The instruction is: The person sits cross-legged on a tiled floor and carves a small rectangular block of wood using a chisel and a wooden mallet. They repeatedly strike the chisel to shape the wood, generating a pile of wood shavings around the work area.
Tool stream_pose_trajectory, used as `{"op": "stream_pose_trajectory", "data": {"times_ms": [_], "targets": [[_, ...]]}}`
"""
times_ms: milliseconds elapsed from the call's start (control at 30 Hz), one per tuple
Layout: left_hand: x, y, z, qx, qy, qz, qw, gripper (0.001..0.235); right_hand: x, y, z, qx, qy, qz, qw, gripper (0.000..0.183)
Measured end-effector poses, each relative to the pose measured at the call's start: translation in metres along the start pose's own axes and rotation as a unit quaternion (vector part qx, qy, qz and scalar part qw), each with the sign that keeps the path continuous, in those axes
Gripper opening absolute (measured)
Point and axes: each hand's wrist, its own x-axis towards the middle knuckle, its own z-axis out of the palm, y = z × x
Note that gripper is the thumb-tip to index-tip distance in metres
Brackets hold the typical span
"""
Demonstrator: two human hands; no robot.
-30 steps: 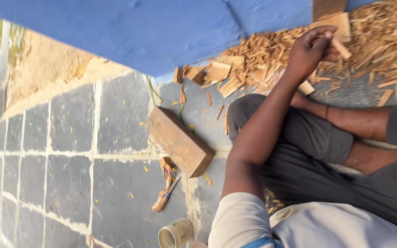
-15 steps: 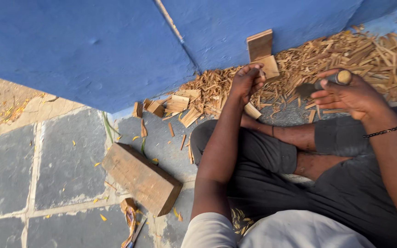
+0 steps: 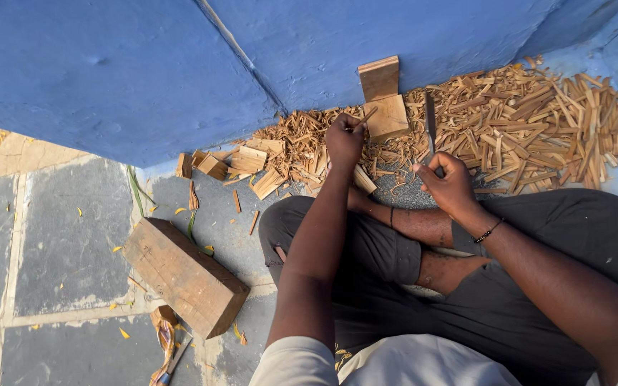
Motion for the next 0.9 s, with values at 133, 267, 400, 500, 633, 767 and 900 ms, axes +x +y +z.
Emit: {"op": "stream_pose_trajectory", "data": {"times_ms": [133,267,400,500,633,767,900], "targets": [[-0.007,0.016,0.010,0.104,-0.009,0.082,0.991,0.018,0.011,0.000,0.007,-0.095,-0.027,-0.033,0.995,0.035],[-0.002,0.023,0.016,0.135,-0.061,0.057,0.987,0.015,0.017,-0.001,0.016,-0.182,-0.048,-0.007,0.982,0.039],[0.009,0.028,0.019,0.109,-0.058,0.033,0.992,0.018,0.023,0.007,0.018,-0.199,-0.038,-0.019,0.979,0.031],[0.013,0.028,0.023,0.138,-0.050,0.057,0.988,0.014,0.031,0.007,0.016,-0.195,-0.021,0.009,0.981,0.021],[0.007,0.025,0.028,0.212,-0.106,0.044,0.971,0.016,0.029,0.009,0.017,-0.245,-0.003,0.083,0.966,0.050],[-0.003,0.020,0.037,0.231,-0.119,0.110,0.959,0.018,0.033,0.031,0.024,-0.269,0.040,0.008,0.962,0.059],[-0.002,0.013,0.039,0.226,-0.117,0.132,0.958,0.014,0.043,0.052,0.025,-0.285,0.059,0.063,0.955,0.054]]}}
